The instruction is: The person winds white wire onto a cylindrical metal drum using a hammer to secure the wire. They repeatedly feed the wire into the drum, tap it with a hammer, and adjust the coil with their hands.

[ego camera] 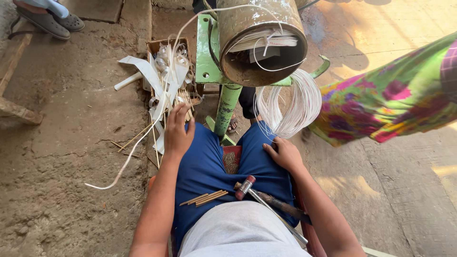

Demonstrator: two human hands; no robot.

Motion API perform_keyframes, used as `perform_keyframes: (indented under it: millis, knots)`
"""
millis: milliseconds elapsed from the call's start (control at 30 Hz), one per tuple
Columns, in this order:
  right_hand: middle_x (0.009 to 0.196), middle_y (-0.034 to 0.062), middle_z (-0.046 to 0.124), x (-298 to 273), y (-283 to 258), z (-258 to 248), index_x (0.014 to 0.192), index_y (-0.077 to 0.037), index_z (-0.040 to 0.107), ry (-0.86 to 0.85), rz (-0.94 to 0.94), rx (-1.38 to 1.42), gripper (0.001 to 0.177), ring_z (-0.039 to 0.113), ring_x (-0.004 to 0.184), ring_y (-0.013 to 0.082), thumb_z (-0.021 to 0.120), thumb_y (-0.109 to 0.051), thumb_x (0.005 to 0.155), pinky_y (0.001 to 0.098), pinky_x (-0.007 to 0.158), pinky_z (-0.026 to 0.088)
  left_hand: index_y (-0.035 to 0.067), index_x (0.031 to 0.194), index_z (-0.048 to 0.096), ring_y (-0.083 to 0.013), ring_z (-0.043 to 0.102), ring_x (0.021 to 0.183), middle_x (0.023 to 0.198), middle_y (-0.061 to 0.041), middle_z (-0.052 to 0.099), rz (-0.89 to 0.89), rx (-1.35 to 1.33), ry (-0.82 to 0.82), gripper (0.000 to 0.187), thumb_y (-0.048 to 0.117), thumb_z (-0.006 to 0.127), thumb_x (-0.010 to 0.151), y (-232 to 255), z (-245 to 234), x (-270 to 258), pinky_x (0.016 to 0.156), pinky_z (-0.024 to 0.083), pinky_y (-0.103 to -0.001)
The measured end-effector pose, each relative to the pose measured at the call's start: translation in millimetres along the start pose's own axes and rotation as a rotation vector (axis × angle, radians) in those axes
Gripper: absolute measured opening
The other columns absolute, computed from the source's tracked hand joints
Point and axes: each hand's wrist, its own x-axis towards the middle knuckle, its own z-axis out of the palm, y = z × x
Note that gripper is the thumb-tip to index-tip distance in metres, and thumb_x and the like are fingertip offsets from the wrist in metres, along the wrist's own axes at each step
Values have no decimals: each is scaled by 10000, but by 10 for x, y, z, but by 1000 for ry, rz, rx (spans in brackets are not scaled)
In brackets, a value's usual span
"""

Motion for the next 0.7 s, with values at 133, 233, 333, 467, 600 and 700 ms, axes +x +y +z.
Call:
perform_keyframes:
  millis: [133,233,333,467,600,700]
  knots:
    - [883,216,747,237,344,149,997,-49,763,-151,111,143,513,732,847,399,645,-543,928,450,788,559,147,1332,588,-261,730,869,1344,-117,624,-365,-131,-216,355,188,612,980,-322,155,-154,829,594,-417]
    - [846,224,772,465,561,273,1051,-61,764,-156,193,310,513,773,838,381,624,-540,933,443,795,572,137,1278,634,-281,728,834,1181,-98,720,-415,-138,-199,324,231,606,968,-448,237,-173,808,580,-439]
    - [978,242,743,558,694,364,1091,-59,755,84,144,182,446,703,918,440,634,-472,973,503,800,543,129,1192,676,-362,717,903,1021,-158,752,-388,5,-361,284,317,615,989,-483,345,-217,826,569,-487]
    - [1060,231,734,543,660,399,1112,-88,762,183,103,39,371,683,977,451,642,-399,947,526,831,537,100,1052,691,-421,700,944,938,-190,743,-353,164,-580,380,459,655,935,-508,473,-351,827,556,-542]
    - [1079,211,736,506,527,345,1120,-117,758,118,103,-51,395,686,988,439,616,-438,940,525,858,543,92,1040,688,-424,705,917,916,-194,747,-282,176,-566,383,462,643,951,-554,568,-379,815,558,-547]
    - [1089,214,735,497,465,279,1123,-113,756,152,59,-31,405,683,1004,440,590,-439,951,525,864,543,85,1018,674,-426,707,892,897,-193,744,-244,185,-550,365,442,634,960,-562,620,-409,789,560,-553]
